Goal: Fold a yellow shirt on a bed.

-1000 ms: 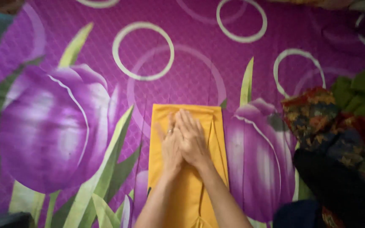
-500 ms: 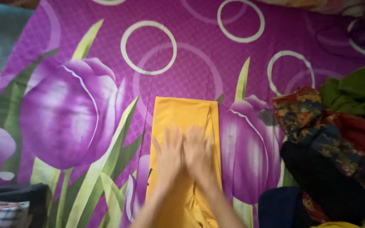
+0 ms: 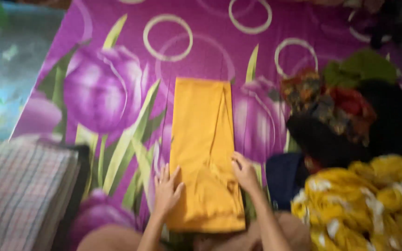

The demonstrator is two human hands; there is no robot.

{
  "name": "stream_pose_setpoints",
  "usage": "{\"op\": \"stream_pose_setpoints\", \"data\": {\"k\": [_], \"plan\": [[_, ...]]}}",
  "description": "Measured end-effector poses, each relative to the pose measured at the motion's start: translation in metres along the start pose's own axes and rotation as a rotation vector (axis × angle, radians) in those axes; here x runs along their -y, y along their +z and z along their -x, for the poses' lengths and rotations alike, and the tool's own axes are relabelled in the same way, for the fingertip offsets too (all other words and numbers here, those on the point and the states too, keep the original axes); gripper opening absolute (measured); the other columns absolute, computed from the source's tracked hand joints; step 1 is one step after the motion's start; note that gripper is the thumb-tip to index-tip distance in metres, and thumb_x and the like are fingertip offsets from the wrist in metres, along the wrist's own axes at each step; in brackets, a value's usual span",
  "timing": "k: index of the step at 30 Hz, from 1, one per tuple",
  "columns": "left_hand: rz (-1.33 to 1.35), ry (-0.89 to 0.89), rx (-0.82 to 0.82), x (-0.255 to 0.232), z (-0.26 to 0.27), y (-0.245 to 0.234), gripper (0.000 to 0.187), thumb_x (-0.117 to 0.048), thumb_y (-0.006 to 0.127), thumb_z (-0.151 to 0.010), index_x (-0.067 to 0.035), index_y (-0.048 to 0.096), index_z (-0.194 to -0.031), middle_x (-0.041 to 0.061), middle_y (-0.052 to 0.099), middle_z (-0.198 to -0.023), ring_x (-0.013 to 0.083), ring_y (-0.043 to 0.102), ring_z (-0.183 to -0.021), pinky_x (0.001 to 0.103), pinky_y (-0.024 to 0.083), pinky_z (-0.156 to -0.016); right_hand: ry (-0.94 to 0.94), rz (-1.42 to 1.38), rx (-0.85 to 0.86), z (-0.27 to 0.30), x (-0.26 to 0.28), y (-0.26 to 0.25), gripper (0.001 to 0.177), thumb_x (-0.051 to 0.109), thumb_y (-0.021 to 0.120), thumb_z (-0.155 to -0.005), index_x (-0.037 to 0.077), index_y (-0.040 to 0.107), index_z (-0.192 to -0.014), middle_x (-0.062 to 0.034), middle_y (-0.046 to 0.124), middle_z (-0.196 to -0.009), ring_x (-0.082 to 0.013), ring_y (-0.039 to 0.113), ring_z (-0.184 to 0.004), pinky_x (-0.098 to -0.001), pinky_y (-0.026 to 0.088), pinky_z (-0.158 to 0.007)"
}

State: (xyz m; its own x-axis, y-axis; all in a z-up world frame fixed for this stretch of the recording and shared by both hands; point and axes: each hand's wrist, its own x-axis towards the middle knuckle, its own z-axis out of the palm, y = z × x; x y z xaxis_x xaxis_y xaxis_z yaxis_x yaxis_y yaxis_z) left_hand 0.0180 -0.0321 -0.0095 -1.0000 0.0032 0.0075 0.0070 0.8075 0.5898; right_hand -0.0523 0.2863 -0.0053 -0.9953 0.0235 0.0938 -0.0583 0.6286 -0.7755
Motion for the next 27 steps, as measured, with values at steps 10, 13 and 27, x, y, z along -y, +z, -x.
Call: {"op": "stream_pose_setpoints", "data": {"k": [10, 13, 27], "plan": [[0.0, 0.2, -0.157, -0.077, 0.105, -0.036, 0.04, -0.031, 0.07, -0.088, -0.018, 0.065, -0.126, 0.016, 0.038, -0.16, 0.0404, 0.028, -0.15, 0.059, 0.02, -0.118, -0.035, -0.039, -0.224, 0.131, 0.065, -0.018, 0.02, 0.02, 0.07, -0.092, 0.005, 0.071, -0.105, -0.012, 0.07, -0.118, -0.0282, 0.069, -0.106, -0.0336, 0.056, -0.083], [0.008, 0.389, -0.095, -0.074, 0.112, -0.032, 0.054, -0.03, 0.075, -0.079, -0.004, 0.066, -0.126, 0.017, 0.051, -0.143, 0.0364, 0.04, -0.139, 0.066, 0.018, -0.114, -0.132, 0.192, -0.221, 0.151, 0.096, -0.031, 0.026, 0.027, 0.078, -0.089, 0.005, 0.073, -0.102, -0.0135, 0.067, -0.107, -0.0324, 0.066, -0.101, -0.0389, 0.053, -0.085], [-0.006, 0.368, -0.281, -0.096, 0.113, -0.013, 0.02, -0.007, 0.065, -0.073, -0.012, 0.07, -0.091, 0.009, 0.068, -0.098, 0.0333, 0.063, -0.1, 0.046, 0.046, -0.089, -0.198, 0.21, -0.34, 0.121, 0.047, -0.025, 0.02, 0.006, 0.057, -0.085, 0.013, 0.07, -0.098, -0.0124, 0.074, -0.096, -0.0377, 0.068, -0.095, -0.0459, 0.054, -0.083]]}}
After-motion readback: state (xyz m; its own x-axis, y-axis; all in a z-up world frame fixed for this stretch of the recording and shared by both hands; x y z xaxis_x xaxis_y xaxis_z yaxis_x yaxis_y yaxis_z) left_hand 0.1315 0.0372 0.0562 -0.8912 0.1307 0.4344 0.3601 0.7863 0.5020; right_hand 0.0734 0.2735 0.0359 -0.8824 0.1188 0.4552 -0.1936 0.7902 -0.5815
